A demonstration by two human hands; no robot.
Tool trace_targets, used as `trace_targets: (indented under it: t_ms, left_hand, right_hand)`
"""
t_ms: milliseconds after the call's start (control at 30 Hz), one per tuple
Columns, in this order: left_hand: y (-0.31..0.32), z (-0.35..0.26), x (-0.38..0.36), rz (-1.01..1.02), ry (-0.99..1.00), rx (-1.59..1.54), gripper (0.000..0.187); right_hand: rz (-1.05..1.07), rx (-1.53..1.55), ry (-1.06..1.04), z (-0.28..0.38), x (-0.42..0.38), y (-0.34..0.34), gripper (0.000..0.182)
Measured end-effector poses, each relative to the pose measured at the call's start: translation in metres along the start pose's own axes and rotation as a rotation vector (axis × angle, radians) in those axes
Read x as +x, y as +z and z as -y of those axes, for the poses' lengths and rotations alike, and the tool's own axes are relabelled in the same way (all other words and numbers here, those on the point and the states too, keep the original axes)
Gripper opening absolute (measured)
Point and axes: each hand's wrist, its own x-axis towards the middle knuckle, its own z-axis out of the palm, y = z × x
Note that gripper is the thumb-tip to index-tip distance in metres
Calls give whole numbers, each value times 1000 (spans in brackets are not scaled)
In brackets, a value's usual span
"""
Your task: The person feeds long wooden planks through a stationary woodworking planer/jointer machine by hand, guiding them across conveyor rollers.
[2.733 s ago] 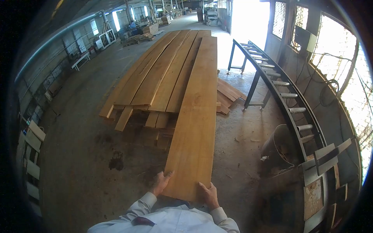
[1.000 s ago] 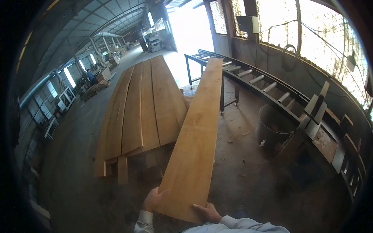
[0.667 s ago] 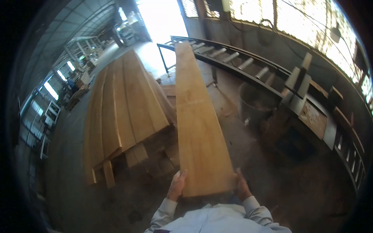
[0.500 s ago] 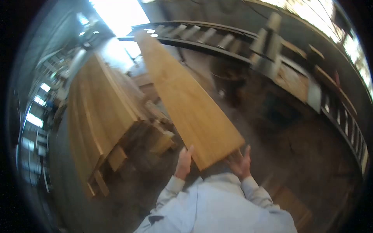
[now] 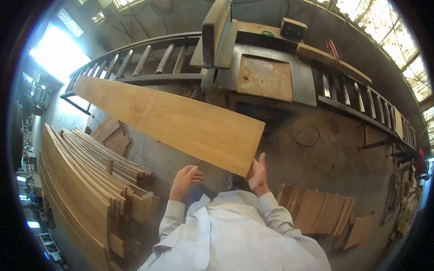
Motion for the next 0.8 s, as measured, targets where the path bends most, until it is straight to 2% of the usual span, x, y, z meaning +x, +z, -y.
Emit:
trace_targets:
  t_ms: [133, 267, 333, 400, 433, 533, 633, 700, 767, 800]
  left_hand:
    - [-74, -13, 52, -285, 140, -162, 42]
    - [-132, -81, 104, -425, 279, -287, 43]
    - [-164, -110, 144, -515, 351, -316, 43]
    - [-205, -128, 199, -673, 506, -260, 46]
    - [-219, -140, 227, -730, 577, -227, 47]
    - [-256, -181, 272, -1035, 471, 158, 58]
    - [-292, -196, 328, -1456, 746, 374, 75]
    - [-308, -211, 346, -1377, 665, 242, 85]
    - [-324, -205, 381, -1422, 561, 338, 81]
    - [-329, -200, 392, -1440, 591, 335, 80]
  right_hand:
    - [-119, -133, -157, 25, 52, -45, 83]
    - [-331, -399, -394, 74, 88, -6, 73]
    - [-461, -353, -356, 92, 113, -31, 71]
    - [-470, -293, -318, 115, 129, -30, 71]
    - [-518, -377, -340, 123, 138, -30, 71]
    - [-698, -509, -386, 145, 144, -24, 69]
    - [-781, -522, -459, 150, 174, -7, 63]
    - [-804, -530, -496, 153, 179, 0, 59]
    - [-814, -555, -503, 161, 184, -6, 55]
    - [-787, -582, -528, 163, 188, 3, 53]
